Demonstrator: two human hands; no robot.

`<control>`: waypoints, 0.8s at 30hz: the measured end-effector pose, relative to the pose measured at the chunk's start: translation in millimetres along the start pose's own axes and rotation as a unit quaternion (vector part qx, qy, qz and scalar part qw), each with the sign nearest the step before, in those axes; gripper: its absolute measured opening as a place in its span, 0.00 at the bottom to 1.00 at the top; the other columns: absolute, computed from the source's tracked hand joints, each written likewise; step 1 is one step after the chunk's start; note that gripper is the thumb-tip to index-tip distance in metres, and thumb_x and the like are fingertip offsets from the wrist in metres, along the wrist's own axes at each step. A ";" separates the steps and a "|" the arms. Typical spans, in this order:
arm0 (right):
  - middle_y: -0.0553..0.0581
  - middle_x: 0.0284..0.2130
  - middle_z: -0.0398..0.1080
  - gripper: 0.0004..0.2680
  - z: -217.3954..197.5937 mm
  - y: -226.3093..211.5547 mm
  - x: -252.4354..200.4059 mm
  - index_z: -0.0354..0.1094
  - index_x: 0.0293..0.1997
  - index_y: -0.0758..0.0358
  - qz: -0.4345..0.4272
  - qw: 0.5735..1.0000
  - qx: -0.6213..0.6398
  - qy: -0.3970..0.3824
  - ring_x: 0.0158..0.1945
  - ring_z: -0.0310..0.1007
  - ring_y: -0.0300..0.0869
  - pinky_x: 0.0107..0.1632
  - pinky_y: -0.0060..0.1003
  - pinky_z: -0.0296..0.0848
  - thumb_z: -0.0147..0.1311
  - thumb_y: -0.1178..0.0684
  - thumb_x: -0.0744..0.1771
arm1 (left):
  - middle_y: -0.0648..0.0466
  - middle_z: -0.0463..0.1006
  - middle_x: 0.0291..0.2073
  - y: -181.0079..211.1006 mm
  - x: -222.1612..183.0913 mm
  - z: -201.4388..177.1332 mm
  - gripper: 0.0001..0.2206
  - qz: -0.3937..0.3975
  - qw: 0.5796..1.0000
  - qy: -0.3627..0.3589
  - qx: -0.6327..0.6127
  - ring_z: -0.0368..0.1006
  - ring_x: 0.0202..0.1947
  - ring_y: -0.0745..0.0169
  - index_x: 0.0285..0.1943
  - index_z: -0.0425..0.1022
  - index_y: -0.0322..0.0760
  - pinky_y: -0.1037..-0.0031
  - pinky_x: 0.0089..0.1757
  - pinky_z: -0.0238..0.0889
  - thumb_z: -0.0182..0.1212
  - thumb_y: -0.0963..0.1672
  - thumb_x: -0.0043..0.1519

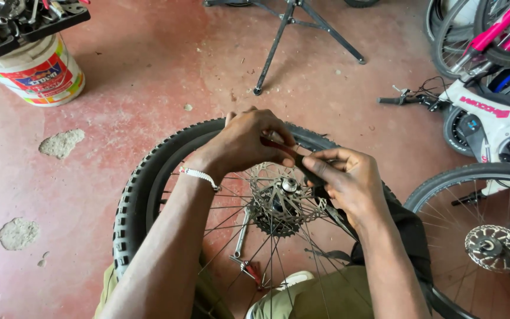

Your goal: Cleaning and maintaining a bicycle wheel cassette and hub using various tools.

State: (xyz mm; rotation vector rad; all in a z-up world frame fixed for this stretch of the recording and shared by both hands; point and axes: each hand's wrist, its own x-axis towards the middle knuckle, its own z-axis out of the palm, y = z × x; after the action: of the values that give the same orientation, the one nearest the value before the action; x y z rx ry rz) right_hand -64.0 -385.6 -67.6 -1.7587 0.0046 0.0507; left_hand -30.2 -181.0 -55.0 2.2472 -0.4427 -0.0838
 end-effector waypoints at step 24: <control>0.49 0.09 0.60 0.08 -11.2 31.2 -1.4 0.71 0.21 0.59 -0.006 0.980 -0.189 -0.054 0.18 0.52 0.34 0.24 0.26 0.50 0.61 0.48 0.59 | 0.63 0.77 0.20 -8.5 -63.5 2.0 0.11 -0.278 0.959 0.017 0.048 0.76 0.31 0.60 0.28 0.78 0.53 0.71 0.41 0.65 0.66 0.53 0.42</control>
State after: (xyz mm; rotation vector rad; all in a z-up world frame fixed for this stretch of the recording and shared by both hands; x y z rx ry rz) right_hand -66.0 -402.4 -96.1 -2.1349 -0.0997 0.1460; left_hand -87.5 -155.6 -68.1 2.4043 0.2216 -0.3192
